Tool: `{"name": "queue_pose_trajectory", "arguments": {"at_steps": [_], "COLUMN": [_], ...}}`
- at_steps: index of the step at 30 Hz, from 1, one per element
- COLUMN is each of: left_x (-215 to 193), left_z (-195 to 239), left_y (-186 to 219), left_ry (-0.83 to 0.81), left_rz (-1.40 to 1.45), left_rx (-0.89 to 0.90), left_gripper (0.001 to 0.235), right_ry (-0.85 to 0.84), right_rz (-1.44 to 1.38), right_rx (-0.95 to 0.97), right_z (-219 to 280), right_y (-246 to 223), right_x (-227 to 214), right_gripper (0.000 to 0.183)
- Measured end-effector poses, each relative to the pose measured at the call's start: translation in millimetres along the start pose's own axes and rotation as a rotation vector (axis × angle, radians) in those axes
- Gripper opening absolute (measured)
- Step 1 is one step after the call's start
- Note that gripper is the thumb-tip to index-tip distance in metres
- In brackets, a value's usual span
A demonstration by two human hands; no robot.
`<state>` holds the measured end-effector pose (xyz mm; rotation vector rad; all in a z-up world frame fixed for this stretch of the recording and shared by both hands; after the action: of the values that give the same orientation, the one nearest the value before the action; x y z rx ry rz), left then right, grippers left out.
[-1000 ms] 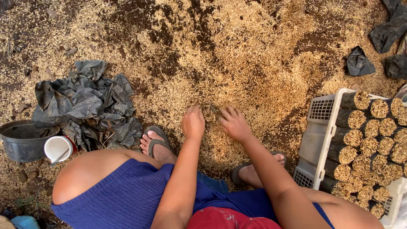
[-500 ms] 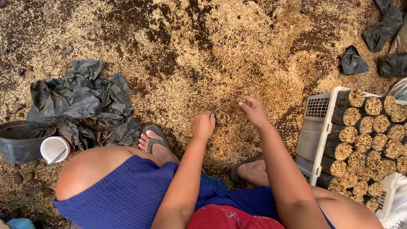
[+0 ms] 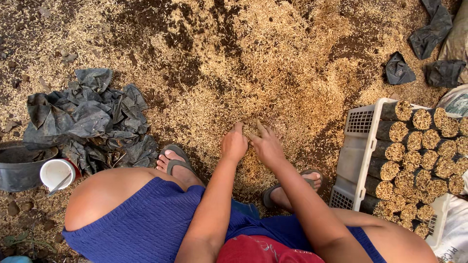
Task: The person fills small black plastic nursery bags with a loose, light-brown substrate from a large pile on the ground. They pack the material into each bag by hand, fold the top, and place the filled bags into a white plastic crate.
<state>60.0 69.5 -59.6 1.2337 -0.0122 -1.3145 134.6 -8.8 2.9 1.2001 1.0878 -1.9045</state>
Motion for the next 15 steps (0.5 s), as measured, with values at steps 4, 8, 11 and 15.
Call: {"name": "queue_pose_trajectory", "arguments": {"at_steps": [4,8,11,15], "left_x": [-7.9,-21.8,-20.9,-8.2], "left_z": [6.0,1.8,-1.9,-5.4], "left_y": [-7.4,-6.2,-2.9,-3.0], "left_ry": [-0.048,0.007,0.05,0.027], "left_rz": [0.045,0.066,0.089,0.077], "left_rx": [-0.083,-0.117,-0.077,-0.041], "left_gripper": [0.039,0.036,0.036,0.036], "right_ry": [-0.07,0.0,0.046,0.03], "right_rz": [-0.004,-0.419,-0.416,-0.148], "right_rx": [-0.001,0.053,0.058,-0.012], "right_z": [4.3,-0.8,-2.5,-6.3], "right_y": [5.7,29.9,28.9,6.1], "right_x": [18.6,0.9,-6.0,-0.1], "right_gripper": [0.034,0.032,0.033,0.033]}}
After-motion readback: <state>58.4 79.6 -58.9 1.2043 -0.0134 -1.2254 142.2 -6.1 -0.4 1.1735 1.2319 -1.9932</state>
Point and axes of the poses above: each hand's wrist, its own z-axis away from the middle knuckle, its own x-axis out of the palm, y = z × x, the point moved 10 cm from there along -z, towards the middle knuckle, and after that the axes turned 1 degree about z, right-handed, at the moved point
